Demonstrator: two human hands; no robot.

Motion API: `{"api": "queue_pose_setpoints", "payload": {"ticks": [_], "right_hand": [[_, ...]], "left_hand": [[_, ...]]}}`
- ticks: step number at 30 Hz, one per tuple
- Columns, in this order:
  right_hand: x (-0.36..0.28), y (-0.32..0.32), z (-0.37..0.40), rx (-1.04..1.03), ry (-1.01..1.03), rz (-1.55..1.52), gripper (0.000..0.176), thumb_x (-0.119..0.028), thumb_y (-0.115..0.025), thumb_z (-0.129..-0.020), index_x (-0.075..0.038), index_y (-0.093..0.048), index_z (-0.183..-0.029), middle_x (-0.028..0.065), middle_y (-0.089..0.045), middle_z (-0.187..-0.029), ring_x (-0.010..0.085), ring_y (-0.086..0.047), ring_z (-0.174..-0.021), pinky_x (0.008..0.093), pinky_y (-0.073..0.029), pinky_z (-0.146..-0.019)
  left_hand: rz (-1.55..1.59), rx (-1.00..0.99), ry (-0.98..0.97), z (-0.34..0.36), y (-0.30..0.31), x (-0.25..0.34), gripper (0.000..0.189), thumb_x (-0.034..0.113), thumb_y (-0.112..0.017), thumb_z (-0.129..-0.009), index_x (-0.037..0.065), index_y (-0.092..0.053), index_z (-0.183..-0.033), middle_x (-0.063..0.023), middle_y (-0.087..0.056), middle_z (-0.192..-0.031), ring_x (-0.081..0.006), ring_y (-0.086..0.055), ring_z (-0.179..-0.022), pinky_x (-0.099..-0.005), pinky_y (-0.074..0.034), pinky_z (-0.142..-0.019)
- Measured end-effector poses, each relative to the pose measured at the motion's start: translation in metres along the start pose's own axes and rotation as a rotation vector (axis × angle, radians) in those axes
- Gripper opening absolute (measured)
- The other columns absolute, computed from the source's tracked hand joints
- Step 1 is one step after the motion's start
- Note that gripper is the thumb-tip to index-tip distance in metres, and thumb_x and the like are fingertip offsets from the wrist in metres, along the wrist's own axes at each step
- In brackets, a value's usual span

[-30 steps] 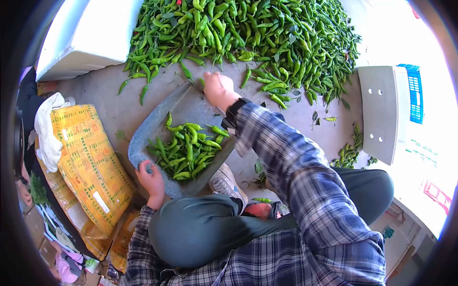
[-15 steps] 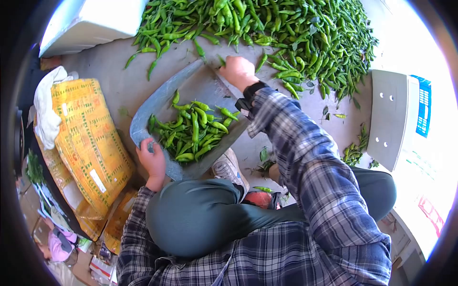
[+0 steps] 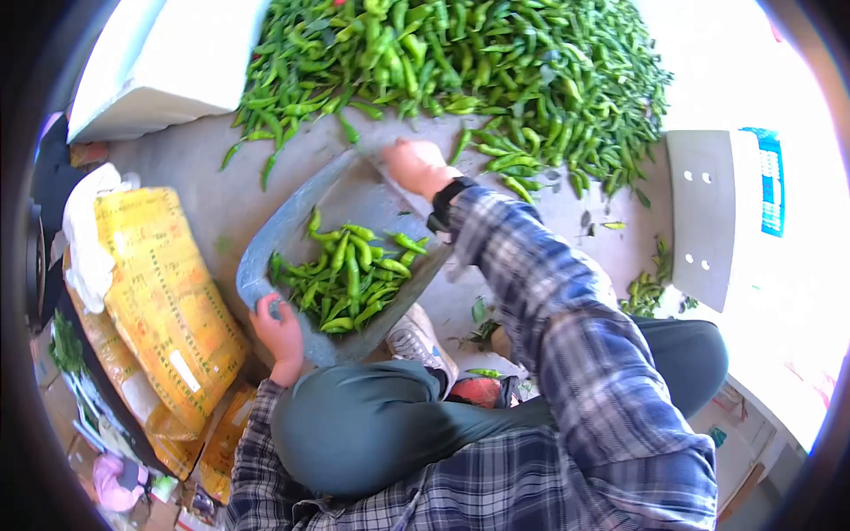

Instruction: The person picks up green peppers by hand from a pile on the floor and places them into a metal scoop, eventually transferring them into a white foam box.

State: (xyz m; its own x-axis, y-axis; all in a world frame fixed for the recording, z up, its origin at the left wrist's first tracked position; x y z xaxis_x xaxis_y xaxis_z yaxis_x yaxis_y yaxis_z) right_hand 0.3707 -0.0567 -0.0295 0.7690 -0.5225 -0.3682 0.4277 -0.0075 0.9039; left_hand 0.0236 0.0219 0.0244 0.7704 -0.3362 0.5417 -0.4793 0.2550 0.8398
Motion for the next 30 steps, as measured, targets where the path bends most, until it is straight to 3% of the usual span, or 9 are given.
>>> {"api": "queue_pose_setpoints", "payload": {"ticks": [5,6,8,12,14,18,22,26,30], "right_hand": [[0.039,-0.007,0.066,-0.354,0.133,0.128,0.013,-0.005,-0.053,-0.072,-0.003,-0.059,-0.083,0.0169,-0.063,-0.079,0.0321,-0.063,-0.076,0.0418,-0.051,-0.063],[0.045,0.0,0.08,-0.657,0.173,0.246,0.016,-0.01,-0.051,-0.076,-0.005,-0.064,-0.084,0.0157,-0.065,-0.081,0.03,-0.064,-0.073,0.0394,-0.052,-0.062],[0.056,0.042,0.105,-1.197,-0.188,-0.154,0.017,-0.01,-0.052,-0.075,-0.005,-0.065,-0.085,0.0157,-0.066,-0.081,0.0305,-0.064,-0.071,0.0396,-0.052,-0.062],[0.112,0.053,0.087,0.035,-0.344,0.171,0.026,-0.004,-0.055,-0.071,-0.006,-0.058,-0.096,0.0155,-0.059,-0.082,0.0321,-0.062,-0.07,0.0428,-0.051,-0.059],[0.121,0.061,0.088,0.215,-0.365,0.299,0.03,-0.003,-0.055,-0.071,-0.006,-0.052,-0.101,0.0176,-0.051,-0.097,0.0346,-0.058,-0.082,0.0434,-0.051,-0.062],[0.093,0.037,0.079,0.061,-0.459,0.248,0.029,-0.003,-0.055,-0.073,-0.004,-0.051,-0.101,0.0196,-0.046,-0.106,0.0367,-0.056,-0.09,0.0428,-0.051,-0.07],[0.086,0.023,0.076,0.061,-0.233,-0.049,0.026,-0.014,-0.055,-0.074,-0.006,-0.056,-0.099,0.0202,-0.058,-0.093,0.0368,-0.06,-0.081,0.0428,-0.049,-0.072],[0.104,0.045,0.072,0.053,-0.304,-0.109,0.025,-0.016,-0.053,-0.072,-0.011,-0.063,-0.095,0.0153,-0.065,-0.083,0.0337,-0.062,-0.08,0.0418,-0.05,-0.071],[0.071,0.053,0.087,-0.186,-0.158,0.104,0.046,-0.009,-0.054,-0.074,-0.013,-0.049,-0.119,0.0183,-0.059,-0.098,0.0326,-0.063,-0.081,0.0408,-0.05,-0.068]], "left_hand": [[-0.052,-0.003,-0.009,-0.001,-0.004,-0.003,0.019,0.009,-0.055,-0.074,0.004,-0.056,-0.092,-0.0224,-0.052,-0.092,-0.0395,-0.049,-0.089,-0.0438,-0.039,-0.081],[-0.048,-0.009,-0.014,-0.001,-0.005,-0.004,0.019,0.009,-0.055,-0.074,0.004,-0.056,-0.092,-0.0224,-0.052,-0.092,-0.0395,-0.049,-0.089,-0.0438,-0.039,-0.081],[-0.046,0.008,-0.017,0.0,-0.006,-0.006,0.019,0.009,-0.055,-0.074,0.004,-0.056,-0.093,-0.0231,-0.051,-0.094,-0.0397,-0.049,-0.089,-0.044,-0.039,-0.081],[-0.052,-0.003,0.002,-0.001,-0.007,-0.007,0.02,0.009,-0.055,-0.074,0.004,-0.056,-0.093,-0.0232,-0.052,-0.094,-0.0398,-0.049,-0.089,-0.044,-0.039,-0.082],[-0.063,0.004,0.005,0.001,-0.006,-0.007,0.019,0.009,-0.055,-0.074,0.004,-0.056,-0.093,-0.023,-0.052,-0.093,-0.0404,-0.049,-0.089,-0.0443,-0.039,-0.082],[-0.09,0.008,0.016,0.0,-0.006,-0.006,0.019,0.009,-0.054,-0.075,0.004,-0.056,-0.093,-0.0234,-0.052,-0.093,-0.041,-0.048,-0.09,-0.0447,-0.038,-0.083],[-0.086,-0.004,-0.018,0.001,-0.006,-0.007,0.018,0.009,-0.054,-0.075,0.004,-0.056,-0.092,-0.0241,-0.053,-0.094,-0.0414,-0.048,-0.09,-0.0451,-0.038,-0.083],[-0.1,-0.007,-0.023,0.0,-0.007,-0.01,0.018,0.009,-0.054,-0.075,0.004,-0.056,-0.092,-0.0241,-0.053,-0.093,-0.0415,-0.049,-0.089,-0.0451,-0.039,-0.081],[-0.09,-0.004,-0.002,0.0,-0.007,-0.012,0.018,0.009,-0.054,-0.074,0.005,-0.056,-0.092,-0.0241,-0.052,-0.093,-0.0413,-0.05,-0.089,-0.045,-0.039,-0.081]]}}
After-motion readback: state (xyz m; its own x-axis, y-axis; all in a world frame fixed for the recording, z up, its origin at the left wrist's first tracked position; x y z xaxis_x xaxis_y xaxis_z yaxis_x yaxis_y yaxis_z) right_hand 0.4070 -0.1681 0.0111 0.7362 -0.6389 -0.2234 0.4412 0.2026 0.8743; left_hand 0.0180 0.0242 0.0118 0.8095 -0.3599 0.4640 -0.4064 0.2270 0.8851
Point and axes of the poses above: each hand's wrist, its own z-axis away from the middle knuckle, its own y-axis out of the back of the hand, x = y × z, the point moved 1 cm from there along -z, towards the middle knuckle
